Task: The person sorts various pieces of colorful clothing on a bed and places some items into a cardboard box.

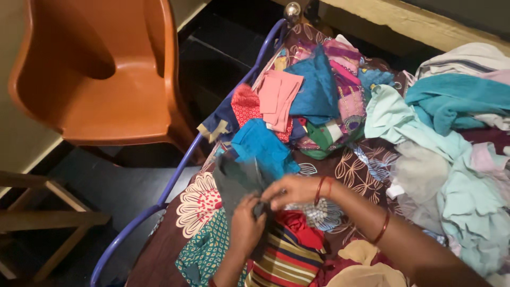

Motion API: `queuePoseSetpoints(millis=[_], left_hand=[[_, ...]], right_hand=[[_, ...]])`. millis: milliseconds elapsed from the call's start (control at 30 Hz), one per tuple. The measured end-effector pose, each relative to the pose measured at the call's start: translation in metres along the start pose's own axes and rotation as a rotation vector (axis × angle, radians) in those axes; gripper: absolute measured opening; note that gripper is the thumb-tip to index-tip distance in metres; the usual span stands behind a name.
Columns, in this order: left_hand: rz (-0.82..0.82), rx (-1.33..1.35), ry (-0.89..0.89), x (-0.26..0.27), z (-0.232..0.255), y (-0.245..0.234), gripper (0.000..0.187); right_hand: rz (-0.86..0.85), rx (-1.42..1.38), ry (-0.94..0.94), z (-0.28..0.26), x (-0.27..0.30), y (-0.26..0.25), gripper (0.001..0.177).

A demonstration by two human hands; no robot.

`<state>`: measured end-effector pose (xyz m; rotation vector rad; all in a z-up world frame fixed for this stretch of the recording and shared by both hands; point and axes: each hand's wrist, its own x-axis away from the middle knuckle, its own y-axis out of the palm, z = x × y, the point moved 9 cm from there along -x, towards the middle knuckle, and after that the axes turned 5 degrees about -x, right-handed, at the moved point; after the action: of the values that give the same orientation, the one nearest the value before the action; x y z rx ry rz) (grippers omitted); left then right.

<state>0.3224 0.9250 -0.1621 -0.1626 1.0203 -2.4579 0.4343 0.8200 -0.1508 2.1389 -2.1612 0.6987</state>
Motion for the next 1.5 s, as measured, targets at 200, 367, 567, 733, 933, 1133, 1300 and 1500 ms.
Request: queuePoseSetpoints(millis=[200, 367, 567, 733, 933, 1133, 1300, 1500], left_hand=[[0.016, 0.239, -0.057, 0.002, 0.002, -0.022, 0.026], [0.025, 0.29, -0.114, -0.001, 0.007, -0.041, 0.024], [0.005, 0.416, -0.264, 0.003, 0.0, -0.05, 0.039], [-0.006, 0.851, -0.532, 0.013, -0.023, -0.018, 0.04], [-0.09, 0.907, -0.401, 0.024, -0.037, 0.038, 0.041], [0.232, 0.611, -0.49, 0.026, -0.108, 0.028, 0.041], [0.189, 0.26, -0.334, 0.025, -0.113, 0.044, 0.05], [0.165, 0.124, -0.226, 0.02, -0.133, 0.085, 0.038]], right_hand=[[1.374, 0.6, 0.052, 0.076, 0.057, -0.171, 0.057], [1.746, 0.416, 0.397, 0.145, 0.096, -0.237, 0.094], [1.644, -0.093, 0.389, 0.14, 0.09, -0.226, 0.056], [1.573, 0.181, 0.021, 0.023, 0.093, -0.116, 0.028], [0.744, 0.49, -0.03, -0.063, 0.044, 0.049, 0.05], [0.69, 0.211, -0.09, -0.013, 0.013, -0.002, 0.049], [1.284, 0.787, 0.137, 0.047, 0.003, -0.13, 0.082], [1.49, 0.236, 0.758, 0.13, -0.009, -0.204, 0.128]])
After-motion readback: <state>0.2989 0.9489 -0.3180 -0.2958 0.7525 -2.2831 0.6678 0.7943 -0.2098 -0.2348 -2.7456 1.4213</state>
